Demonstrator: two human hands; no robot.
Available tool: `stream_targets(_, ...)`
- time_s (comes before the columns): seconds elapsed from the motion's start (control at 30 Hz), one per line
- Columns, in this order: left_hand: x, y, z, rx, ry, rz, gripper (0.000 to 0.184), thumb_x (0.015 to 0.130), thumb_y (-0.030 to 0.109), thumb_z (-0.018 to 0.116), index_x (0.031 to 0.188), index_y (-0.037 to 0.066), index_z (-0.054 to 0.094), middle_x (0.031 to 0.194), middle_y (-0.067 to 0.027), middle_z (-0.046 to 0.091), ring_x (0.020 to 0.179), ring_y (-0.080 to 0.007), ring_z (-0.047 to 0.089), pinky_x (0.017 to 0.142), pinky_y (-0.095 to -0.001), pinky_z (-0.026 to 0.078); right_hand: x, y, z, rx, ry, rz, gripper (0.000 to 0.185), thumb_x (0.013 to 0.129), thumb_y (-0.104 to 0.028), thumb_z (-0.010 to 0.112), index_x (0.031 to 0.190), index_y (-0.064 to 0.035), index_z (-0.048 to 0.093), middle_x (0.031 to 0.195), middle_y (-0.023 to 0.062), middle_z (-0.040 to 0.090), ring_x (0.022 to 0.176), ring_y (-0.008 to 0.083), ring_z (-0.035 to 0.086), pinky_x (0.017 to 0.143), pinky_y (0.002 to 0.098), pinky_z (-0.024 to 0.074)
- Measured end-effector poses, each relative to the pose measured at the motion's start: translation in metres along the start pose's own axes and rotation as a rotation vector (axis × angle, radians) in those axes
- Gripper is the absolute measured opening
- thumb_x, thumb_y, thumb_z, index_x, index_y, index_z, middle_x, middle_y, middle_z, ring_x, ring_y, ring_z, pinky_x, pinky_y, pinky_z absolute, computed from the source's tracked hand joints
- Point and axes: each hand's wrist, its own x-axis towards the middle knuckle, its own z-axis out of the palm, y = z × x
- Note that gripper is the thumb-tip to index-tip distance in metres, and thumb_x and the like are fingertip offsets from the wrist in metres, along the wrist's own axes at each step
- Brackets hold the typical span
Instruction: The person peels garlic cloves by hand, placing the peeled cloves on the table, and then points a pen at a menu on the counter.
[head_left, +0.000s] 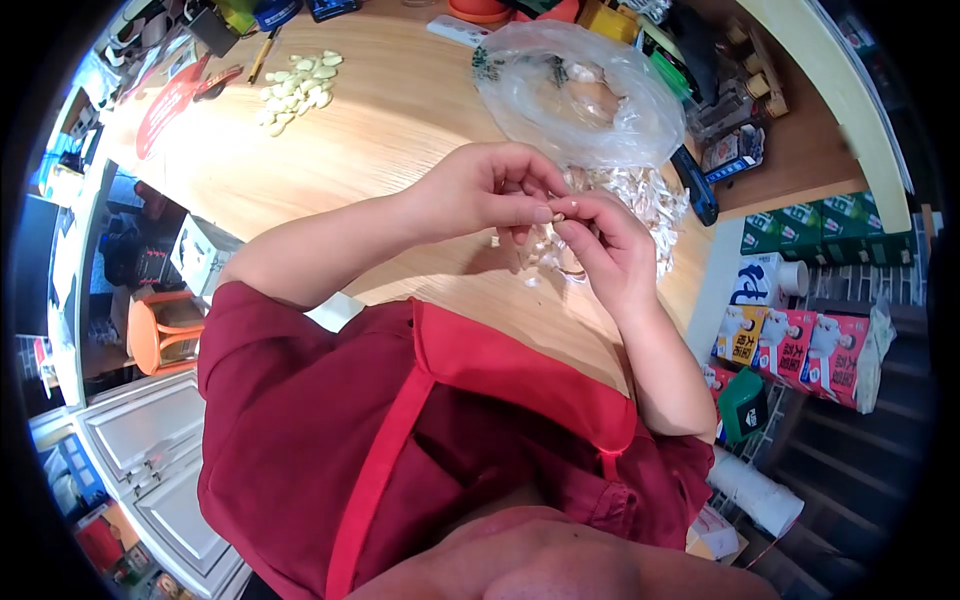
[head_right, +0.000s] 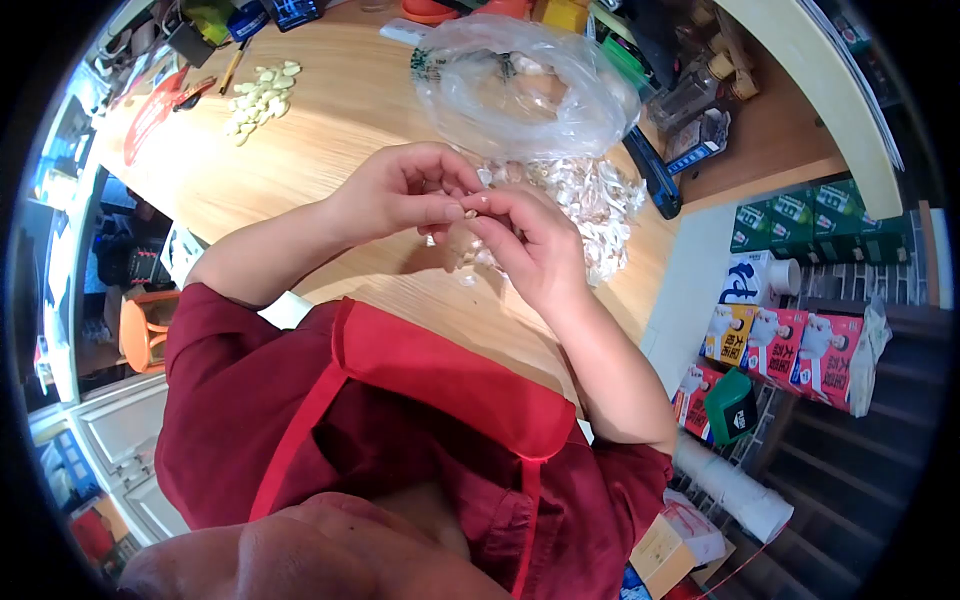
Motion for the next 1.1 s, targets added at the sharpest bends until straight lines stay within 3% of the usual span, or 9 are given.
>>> stream_targets(0.2,-0.002,0.003,0.005,-0.012,0.035,-0.031,0.024,0.082,0.002,0.06,0.104,0.0,0.051,0.085,-0.0068,0.061,0.064,-0.0102,0.059,0.054,-0.0209,0.048,0.002,-0.007,0.001,-0.144,0.008,-0.066,0.017,0.079,-0.005,0.061,0.096,-0.0054,0.063,0.09,0.01,0.063,0.081,0.0248,0.06,0.07,0.0309,0.0477)
stream_targets(0.4,-0.001,0.004,0.008,-0.002,0.136,-0.046,0.018,0.081,0.0,0.06,0.097,0.001,0.05,0.077,-0.0051,0.059,0.063,-0.0105,0.06,0.051,-0.0194,0.045,0.003,-0.003,0.002,-0.134,0.047,-0.111,0.019,0.077,-0.003,0.062,0.095,-0.0049,0.064,0.086,0.0096,0.063,0.08,0.0239,0.059,0.069,0.0308,0.0471)
stream_targets(0.53,0.003,-0.005,0.005,-0.061,0.113,-0.035,0.016,0.082,0.0,0.059,0.094,0.002,0.049,0.076,-0.0047,0.059,0.062,-0.0106,0.06,0.051,-0.0185,0.045,0.003,0.002,0.004,-0.038,0.067,-0.124,0.021,0.076,-0.001,0.063,0.096,-0.0047,0.065,0.083,0.009,0.062,0.076,0.0229,0.059,0.066,0.0296,0.0466)
stream_targets(0.73,0.003,-0.01,0.004,-0.135,0.105,-0.017,0.015,0.084,0.006,0.059,0.095,0.0,0.05,0.076,-0.0068,0.06,0.066,-0.0119,0.061,0.053,-0.0206,0.046,0.003,0.0,0.003,-0.133,0.112,-0.174,0.023,0.074,-0.001,0.064,0.096,-0.0062,0.065,0.083,0.0092,0.061,0.075,0.0235,0.058,0.065,0.03,0.0466)
stream_targets(0.83,0.001,-0.004,0.002,-0.084,0.136,-0.155,0.014,0.084,0.008,0.059,0.093,-0.002,0.054,0.075,-0.0074,0.061,0.064,-0.0121,0.061,0.051,-0.0208,0.045,0.004,-0.002,0.001,-0.248,0.138,-0.227,0.023,0.074,-0.001,0.064,0.096,-0.0072,0.066,0.082,0.0096,0.059,0.075,0.0247,0.057,0.064,0.031,0.0465)
stream_targets(1.1,0.0,-0.005,0.002,-0.125,0.156,-0.206,0.015,0.084,0.01,0.06,0.092,-0.002,0.059,0.077,-0.0076,0.062,0.06,-0.0123,0.06,0.05,-0.0207,0.044,0.004,0.004,0.005,-0.317,0.101,-0.277,0.027,0.074,-0.002,0.063,0.101,-0.0078,0.063,0.082,0.0099,0.057,0.077,0.027,0.056,0.066,0.0337,0.0461)
